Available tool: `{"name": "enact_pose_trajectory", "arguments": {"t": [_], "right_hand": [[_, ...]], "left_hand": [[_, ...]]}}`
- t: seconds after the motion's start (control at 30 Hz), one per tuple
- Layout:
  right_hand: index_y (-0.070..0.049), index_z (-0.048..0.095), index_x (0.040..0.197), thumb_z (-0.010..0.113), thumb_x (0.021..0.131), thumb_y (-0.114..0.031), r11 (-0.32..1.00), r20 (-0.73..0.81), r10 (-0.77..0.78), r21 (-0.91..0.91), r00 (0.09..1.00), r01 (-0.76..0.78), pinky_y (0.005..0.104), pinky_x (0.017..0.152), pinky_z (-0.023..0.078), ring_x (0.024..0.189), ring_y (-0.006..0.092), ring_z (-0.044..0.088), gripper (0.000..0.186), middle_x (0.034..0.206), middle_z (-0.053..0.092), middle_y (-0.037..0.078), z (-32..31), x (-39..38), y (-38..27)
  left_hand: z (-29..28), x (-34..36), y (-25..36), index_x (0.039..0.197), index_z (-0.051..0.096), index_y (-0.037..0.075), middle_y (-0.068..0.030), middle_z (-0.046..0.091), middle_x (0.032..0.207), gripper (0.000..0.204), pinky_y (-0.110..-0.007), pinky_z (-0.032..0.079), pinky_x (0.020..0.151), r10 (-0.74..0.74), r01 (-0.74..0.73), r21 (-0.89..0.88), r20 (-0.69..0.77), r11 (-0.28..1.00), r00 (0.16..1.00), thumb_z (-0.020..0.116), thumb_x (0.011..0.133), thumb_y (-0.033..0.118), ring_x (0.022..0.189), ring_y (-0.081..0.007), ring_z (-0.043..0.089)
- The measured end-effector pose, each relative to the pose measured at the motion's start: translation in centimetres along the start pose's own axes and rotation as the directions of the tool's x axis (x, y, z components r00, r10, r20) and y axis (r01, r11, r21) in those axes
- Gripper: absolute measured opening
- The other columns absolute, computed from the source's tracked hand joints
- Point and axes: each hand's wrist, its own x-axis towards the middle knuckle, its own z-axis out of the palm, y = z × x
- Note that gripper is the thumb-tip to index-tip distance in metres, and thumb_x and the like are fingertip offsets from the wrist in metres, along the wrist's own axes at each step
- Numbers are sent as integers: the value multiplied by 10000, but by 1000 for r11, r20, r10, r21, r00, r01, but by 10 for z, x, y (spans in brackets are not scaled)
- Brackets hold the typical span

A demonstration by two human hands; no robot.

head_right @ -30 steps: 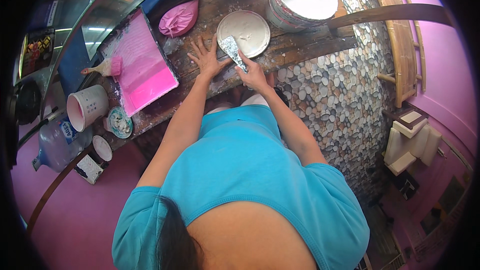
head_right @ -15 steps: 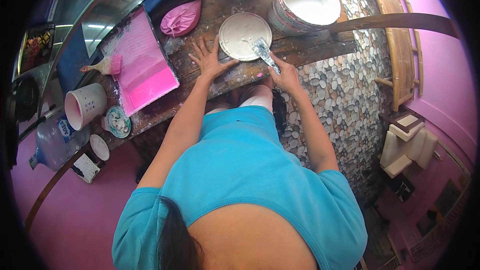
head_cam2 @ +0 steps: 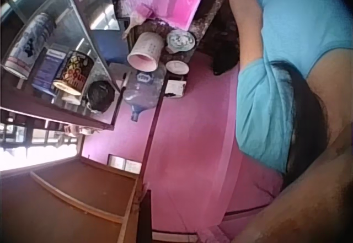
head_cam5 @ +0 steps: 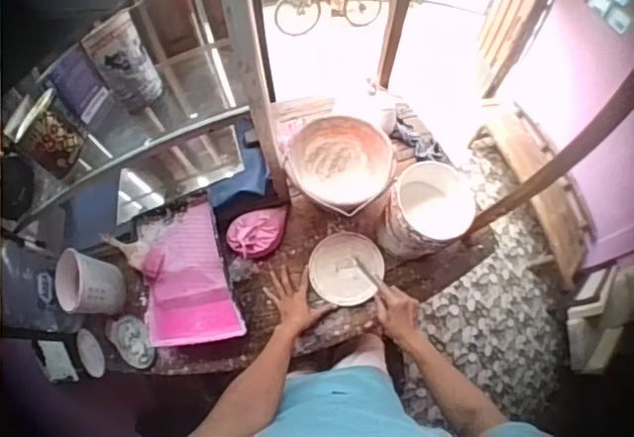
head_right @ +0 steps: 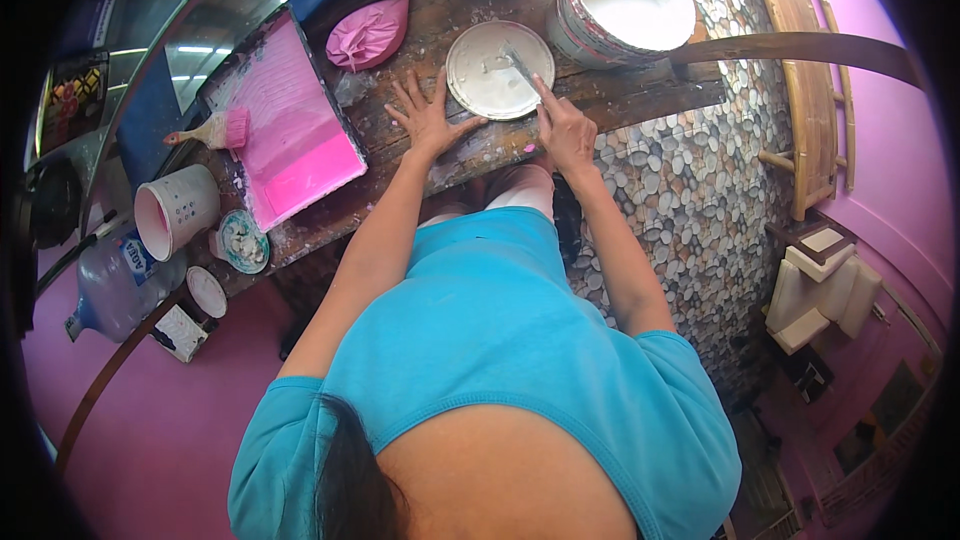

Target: The person mixes a white substance in a small bowl by hand using a putty knife.

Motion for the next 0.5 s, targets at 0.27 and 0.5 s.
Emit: {"name": "enact_pose_trajectory", "arguments": {"t": [0.27, 0.5], "right_hand": [[-360, 517, 1344, 609, 852, -107, 996, 25, -13, -86, 1000, 15, 398, 556, 488, 611, 277, 606, 561, 707, 553, 81, 1, -6, 2], [-259, 474, 1389, 600, 871, -140, 992, -10, 23, 125, 1000, -21, 426, 667, 507, 764, 354, 647, 547, 905, 654, 162, 5, 0, 3]], "left_hand": [[-1, -4, 1, 1519, 168, 302, -211, -120, 1554, 1223, -737, -80, 1006, -4, 5, -3, 62, 1000, 998, 625, 527, 853, 1387, -460, -231], [-4, 7, 5, 1514, 183, 329, -198, -89, 1568, 1219, -714, -69, 1036, -20, 20, 9, 32, 1000, 999, 649, 510, 838, 1403, -453, -195]]}}
